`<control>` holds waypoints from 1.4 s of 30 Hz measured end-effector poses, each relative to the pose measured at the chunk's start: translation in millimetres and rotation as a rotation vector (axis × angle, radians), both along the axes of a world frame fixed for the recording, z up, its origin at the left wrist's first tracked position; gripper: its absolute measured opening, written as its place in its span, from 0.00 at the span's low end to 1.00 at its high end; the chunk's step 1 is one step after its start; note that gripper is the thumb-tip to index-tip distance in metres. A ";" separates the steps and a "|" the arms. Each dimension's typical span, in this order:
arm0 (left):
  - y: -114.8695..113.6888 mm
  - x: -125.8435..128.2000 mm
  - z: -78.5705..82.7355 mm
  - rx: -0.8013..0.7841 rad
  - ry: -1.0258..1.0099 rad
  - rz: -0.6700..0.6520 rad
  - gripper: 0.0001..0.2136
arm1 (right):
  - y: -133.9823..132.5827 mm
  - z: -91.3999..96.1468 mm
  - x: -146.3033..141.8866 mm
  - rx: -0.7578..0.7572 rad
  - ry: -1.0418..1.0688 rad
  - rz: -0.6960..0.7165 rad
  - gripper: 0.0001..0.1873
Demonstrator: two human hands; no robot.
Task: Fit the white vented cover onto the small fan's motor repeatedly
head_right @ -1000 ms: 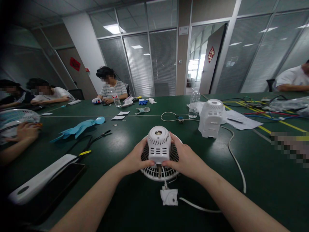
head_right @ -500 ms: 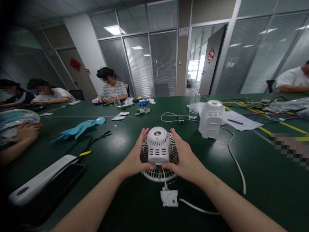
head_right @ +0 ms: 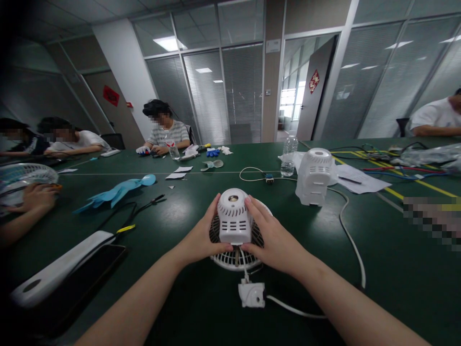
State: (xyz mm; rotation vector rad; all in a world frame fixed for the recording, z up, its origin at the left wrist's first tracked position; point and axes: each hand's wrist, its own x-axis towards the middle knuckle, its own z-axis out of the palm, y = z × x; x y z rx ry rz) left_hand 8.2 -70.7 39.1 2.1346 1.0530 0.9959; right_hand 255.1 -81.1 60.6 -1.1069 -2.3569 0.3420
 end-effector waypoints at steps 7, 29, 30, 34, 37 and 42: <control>0.0 0.8 -0.8 -0.001 -0.001 0.007 0.60 | 0.8 -0.3 0.2 0.001 -0.005 -0.017 0.57; 4.5 0.5 -7.8 -0.003 0.138 0.070 0.69 | -1.9 2.2 0.0 -0.008 0.014 -0.005 0.57; 4.7 0.6 -8.0 0.001 0.139 0.075 0.69 | -2.4 1.7 -0.3 -0.007 0.015 -0.006 0.57; 3.1 1.3 -5.7 -0.005 0.144 0.076 0.67 | -2.1 -3.7 -1.5 -0.059 -0.008 -0.060 0.63; 0.9 2.1 -2.2 0.003 0.151 0.076 0.66 | 2.5 -9.9 -1.4 -0.087 -0.016 -0.110 0.69; 1.8 1.3 -2.5 -0.001 0.151 0.067 0.66 | 10.4 -14.0 1.5 -0.092 -0.030 -0.041 0.66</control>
